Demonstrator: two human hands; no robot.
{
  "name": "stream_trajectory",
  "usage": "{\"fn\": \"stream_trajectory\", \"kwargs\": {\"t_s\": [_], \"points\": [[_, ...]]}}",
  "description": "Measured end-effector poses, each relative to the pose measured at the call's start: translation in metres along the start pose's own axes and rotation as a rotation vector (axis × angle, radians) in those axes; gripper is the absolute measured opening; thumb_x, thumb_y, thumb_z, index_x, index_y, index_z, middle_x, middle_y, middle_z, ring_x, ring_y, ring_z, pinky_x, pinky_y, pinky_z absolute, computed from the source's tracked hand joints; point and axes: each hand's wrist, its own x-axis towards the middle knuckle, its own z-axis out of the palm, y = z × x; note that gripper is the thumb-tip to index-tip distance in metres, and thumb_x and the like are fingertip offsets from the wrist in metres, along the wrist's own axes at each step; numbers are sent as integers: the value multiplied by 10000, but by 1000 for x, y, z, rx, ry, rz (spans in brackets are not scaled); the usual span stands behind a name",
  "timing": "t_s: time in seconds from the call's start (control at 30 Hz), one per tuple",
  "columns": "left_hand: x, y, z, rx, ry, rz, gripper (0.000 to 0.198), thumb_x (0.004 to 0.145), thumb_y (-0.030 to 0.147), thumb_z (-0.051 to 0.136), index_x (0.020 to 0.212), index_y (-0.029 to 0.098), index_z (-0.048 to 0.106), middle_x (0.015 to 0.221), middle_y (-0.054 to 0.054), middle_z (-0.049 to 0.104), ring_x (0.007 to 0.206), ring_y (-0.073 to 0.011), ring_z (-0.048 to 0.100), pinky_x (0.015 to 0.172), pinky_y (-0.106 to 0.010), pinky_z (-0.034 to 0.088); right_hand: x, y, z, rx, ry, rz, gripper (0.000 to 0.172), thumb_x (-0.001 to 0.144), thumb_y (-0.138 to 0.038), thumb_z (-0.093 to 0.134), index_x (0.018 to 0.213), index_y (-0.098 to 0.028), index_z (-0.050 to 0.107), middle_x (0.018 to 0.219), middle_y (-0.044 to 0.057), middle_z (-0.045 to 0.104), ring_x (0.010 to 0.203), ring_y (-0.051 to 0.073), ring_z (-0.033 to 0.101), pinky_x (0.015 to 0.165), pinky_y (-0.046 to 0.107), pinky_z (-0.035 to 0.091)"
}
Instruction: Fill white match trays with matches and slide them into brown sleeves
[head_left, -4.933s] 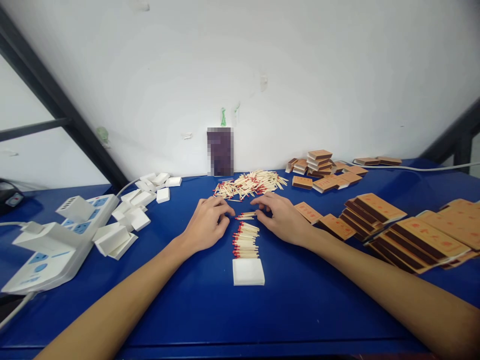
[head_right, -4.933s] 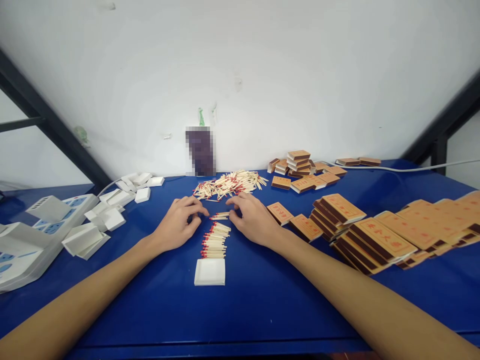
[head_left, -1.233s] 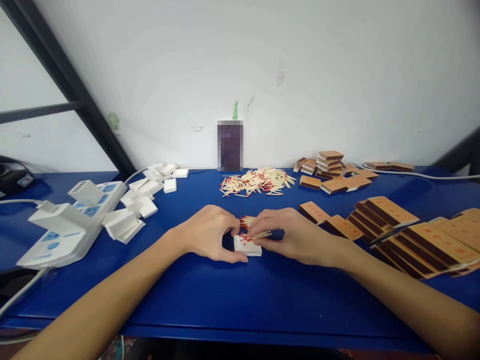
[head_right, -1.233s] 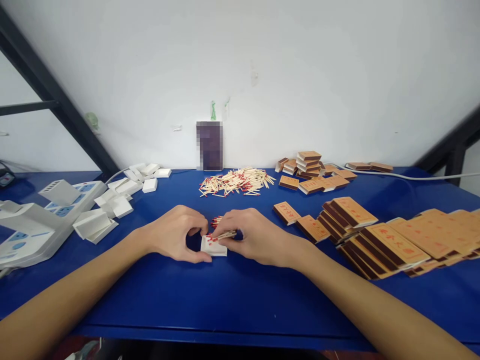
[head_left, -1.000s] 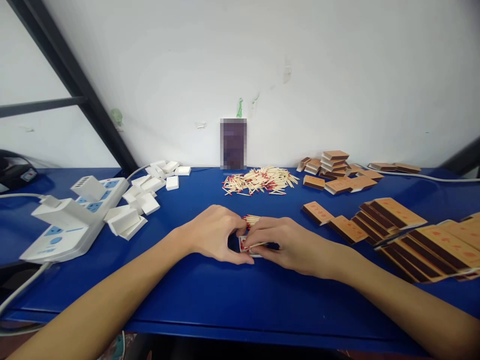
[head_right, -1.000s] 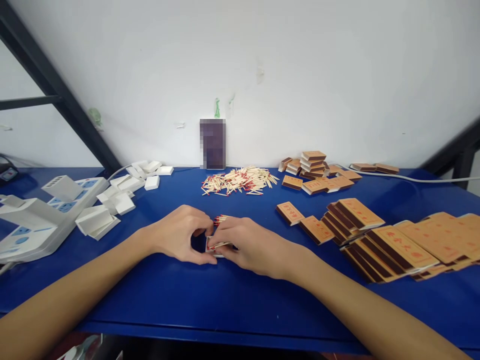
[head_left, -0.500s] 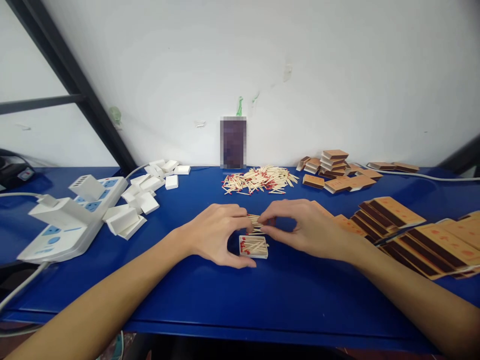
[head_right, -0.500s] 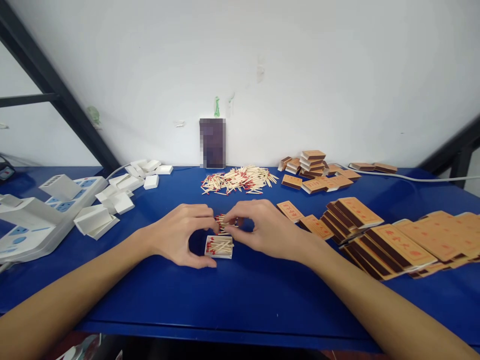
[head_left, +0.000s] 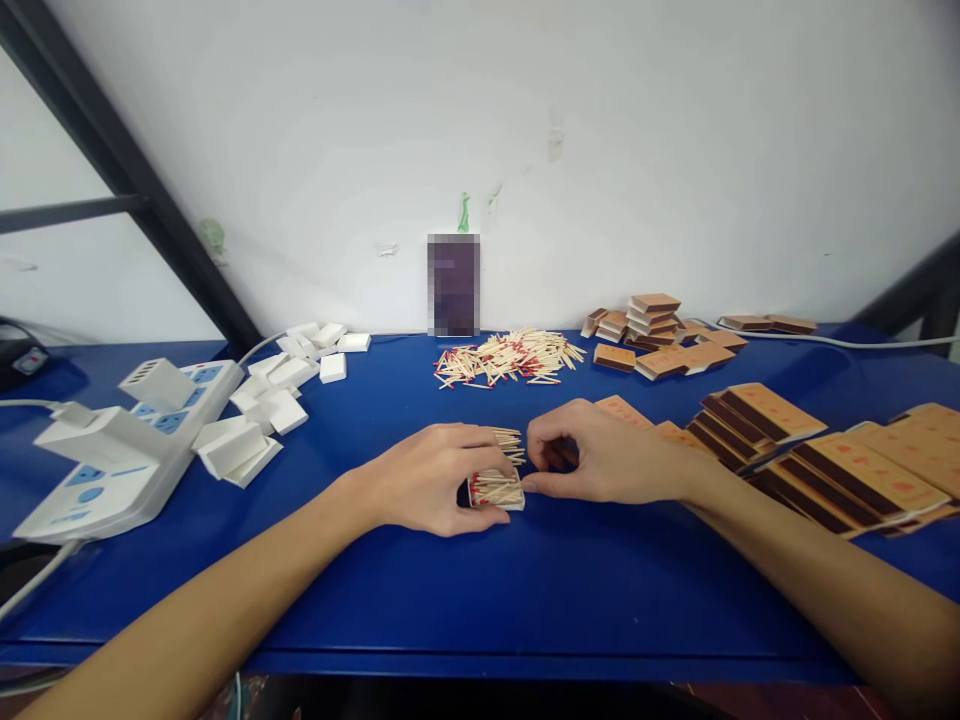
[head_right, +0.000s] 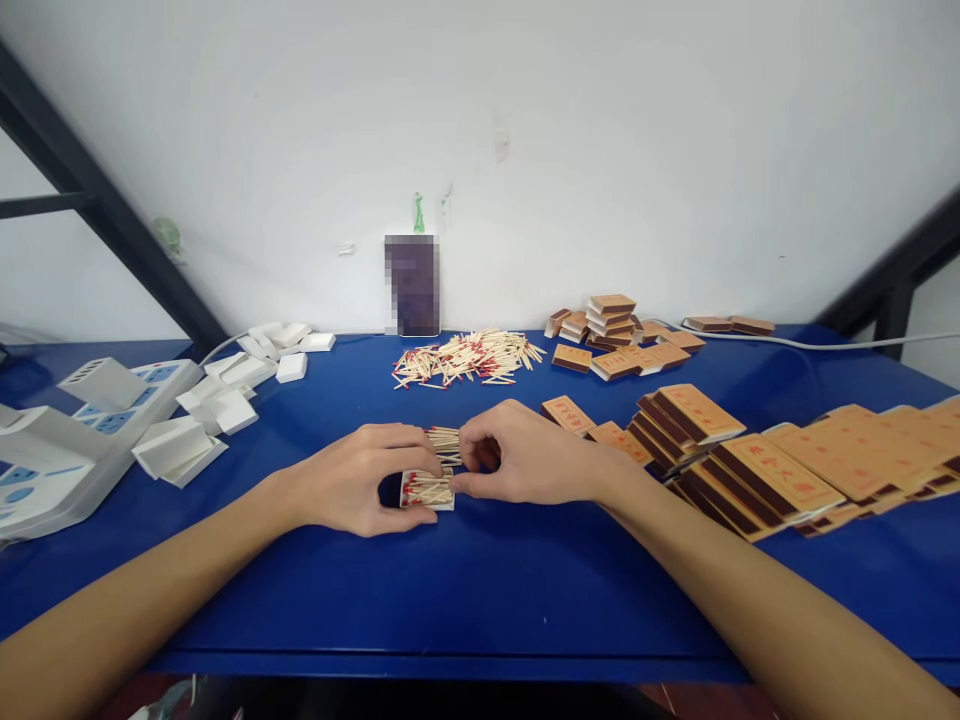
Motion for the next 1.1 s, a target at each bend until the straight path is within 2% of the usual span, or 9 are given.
{"fn": "stream_trajectory", "kwargs": {"t_s": [0.27, 0.4, 0.5, 0.67, 0.9, 1.1], "points": [[0, -3, 2, -106, 5, -5, 205, 812, 333, 715, 897, 162, 641, 964, -58, 671, 853, -165, 642, 754, -270, 505, 4, 0, 10, 62, -5, 5, 260, 835, -396, 654, 718, -195, 538, 561, -74, 447, 504, 80, 381, 489, 226, 300], [0, -2, 3, -55, 5, 3, 195, 832, 351, 699, 847, 162, 655, 952, -59, 668, 848, -173, 635, 770, -288, 499, 3, 0, 8, 84, -42, -25, 142, 849, -264, 605, 739, -196, 546, 573, -72, 461, 509, 83, 399, 493, 225, 310], [0, -1, 3, -31, -4, 1, 193, 843, 348, 688, 833, 158, 657, 961, -60, 664, 842, -169, 630, 782, -293, 497, 2, 3, 7, 81, -20, -33, 77, 832, -174, 559, 759, -196, 552, 599, -64, 492, 518, 86, 417, 502, 227, 323], [0, -1, 2, -33, -18, 0, 191, 855, 347, 673, 868, 159, 648, 998, -72, 661, 891, -184, 635, 809, -299, 501, 4, 5, 15, 87, -13, -56, 109, 844, -183, 546, 736, -195, 535, 610, -59, 495, 537, 89, 420, 522, 232, 328], [1, -1, 0, -62, -12, -32, 190, 837, 323, 691, 876, 167, 589, 959, -57, 655, 865, -170, 624, 781, -280, 494, 9, 1, 27, 59, 73, -179, 86, 848, -181, 550, 762, -187, 546, 616, -58, 463, 545, 88, 408, 542, 234, 328], [1, -1, -1, -43, -21, -48, 228, 827, 357, 692, 869, 162, 581, 893, -41, 622, 800, -160, 598, 723, -277, 486, 8, 3, 23, 58, 102, -149, 100, 798, -118, 529, 727, -184, 555, 604, -54, 483, 529, 86, 402, 524, 224, 322]]}}
